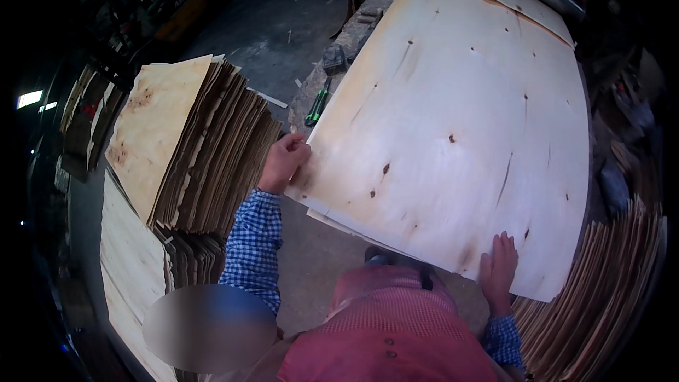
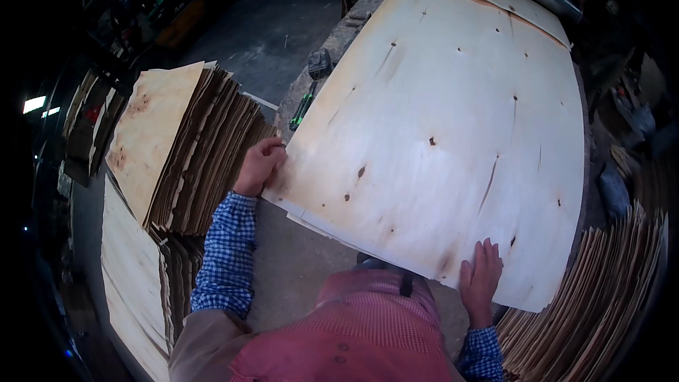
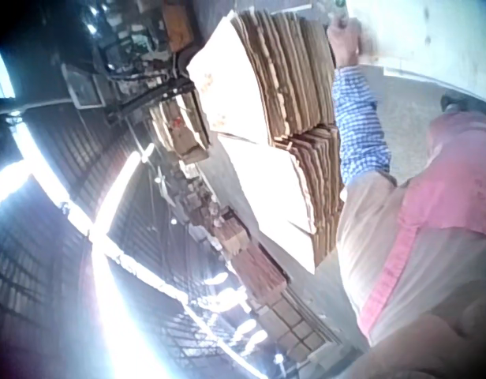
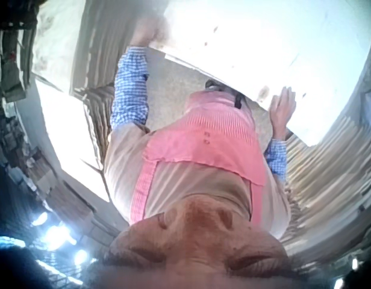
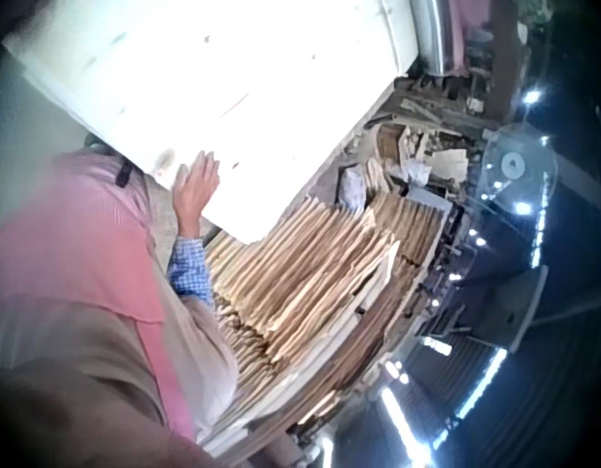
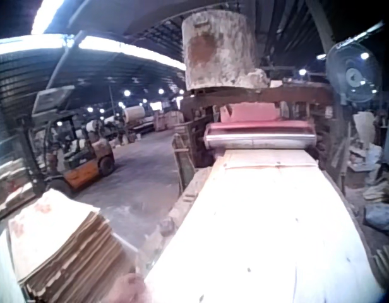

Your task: The person picks up thin wooden veneer sheets from a stack and feeds them into a roller machine by hand, aligning each sheet as it is pulled through.

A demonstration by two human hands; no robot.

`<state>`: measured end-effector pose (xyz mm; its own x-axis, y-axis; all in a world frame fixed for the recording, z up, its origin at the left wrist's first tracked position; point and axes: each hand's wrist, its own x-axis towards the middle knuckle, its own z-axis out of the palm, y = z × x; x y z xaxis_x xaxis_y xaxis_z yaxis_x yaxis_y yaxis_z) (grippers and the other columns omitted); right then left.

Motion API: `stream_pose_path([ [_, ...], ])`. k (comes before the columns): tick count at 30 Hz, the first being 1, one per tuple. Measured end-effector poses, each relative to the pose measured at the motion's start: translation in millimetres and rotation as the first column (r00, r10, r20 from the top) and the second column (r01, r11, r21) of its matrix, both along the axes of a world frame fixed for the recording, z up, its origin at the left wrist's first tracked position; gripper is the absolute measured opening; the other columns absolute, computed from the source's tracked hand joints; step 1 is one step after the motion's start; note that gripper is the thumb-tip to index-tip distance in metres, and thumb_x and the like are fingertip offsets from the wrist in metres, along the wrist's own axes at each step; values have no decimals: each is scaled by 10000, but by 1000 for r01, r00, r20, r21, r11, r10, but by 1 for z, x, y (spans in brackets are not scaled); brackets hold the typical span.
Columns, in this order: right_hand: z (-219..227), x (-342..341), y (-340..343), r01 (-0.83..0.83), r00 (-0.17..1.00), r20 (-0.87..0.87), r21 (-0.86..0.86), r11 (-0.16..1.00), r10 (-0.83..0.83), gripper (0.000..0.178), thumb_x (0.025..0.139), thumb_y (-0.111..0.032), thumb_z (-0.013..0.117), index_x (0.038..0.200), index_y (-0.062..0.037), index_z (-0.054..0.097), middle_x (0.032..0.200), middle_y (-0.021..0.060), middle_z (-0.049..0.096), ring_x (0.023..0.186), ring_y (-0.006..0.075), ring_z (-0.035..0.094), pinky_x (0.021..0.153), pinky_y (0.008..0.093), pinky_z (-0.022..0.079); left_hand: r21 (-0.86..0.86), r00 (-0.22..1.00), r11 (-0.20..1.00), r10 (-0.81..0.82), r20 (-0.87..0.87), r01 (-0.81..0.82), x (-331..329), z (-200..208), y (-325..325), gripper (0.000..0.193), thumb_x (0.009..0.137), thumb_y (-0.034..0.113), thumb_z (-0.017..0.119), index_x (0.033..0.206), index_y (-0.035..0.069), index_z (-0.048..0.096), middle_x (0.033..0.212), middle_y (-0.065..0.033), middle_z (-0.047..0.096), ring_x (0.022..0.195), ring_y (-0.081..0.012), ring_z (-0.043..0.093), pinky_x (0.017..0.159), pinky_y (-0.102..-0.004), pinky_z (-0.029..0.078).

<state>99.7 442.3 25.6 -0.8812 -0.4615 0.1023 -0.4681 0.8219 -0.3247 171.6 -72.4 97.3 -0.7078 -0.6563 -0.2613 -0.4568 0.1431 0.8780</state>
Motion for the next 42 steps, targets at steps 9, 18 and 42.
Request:
stream_pose_path([
  [9, 60, 30, -22, -171, 985, -5, 46, 984, 172, 773, 731, -348, 732, 1353, -22, 409, 1415, 226, 380, 1324, 416, 329, 1068, 521, 265, 542, 861, 731, -122, -493, 414, -4, 79, 27, 403, 926, 87, 484, 1277, -105, 443, 1174, -207, 605, 1009, -256, 646, 885, -350, 528],
  [18, 60, 56, -30, -152, 986, 73, -12, 988, 153, 721, 725, -436, 698, 1327, -105, 481, 1386, 184, 424, 1261, 409, 399, 985, 582, 313, 534, 769, 728, 14, -639, 430, 31, 62, 49, 459, 911, 158, 542, 1289, -88, 455, 1188, -199, 604, 1017, -263, 637, 885, -355, 521],
  [42, 8, -371, -116, 33, 969, -247, 47, 998, -21, 651, 808, -126, 625, 1411, -156, 381, 1451, 154, 362, 1311, 391, 355, 1022, 545, 328, 41, 936, 940, 341, -89, -338, 2, -69, 18, 337, 856, 167, 663, 1126, -28, 612, 913, -41, 653, 764, -92, 599, 648, -219, 475],
])
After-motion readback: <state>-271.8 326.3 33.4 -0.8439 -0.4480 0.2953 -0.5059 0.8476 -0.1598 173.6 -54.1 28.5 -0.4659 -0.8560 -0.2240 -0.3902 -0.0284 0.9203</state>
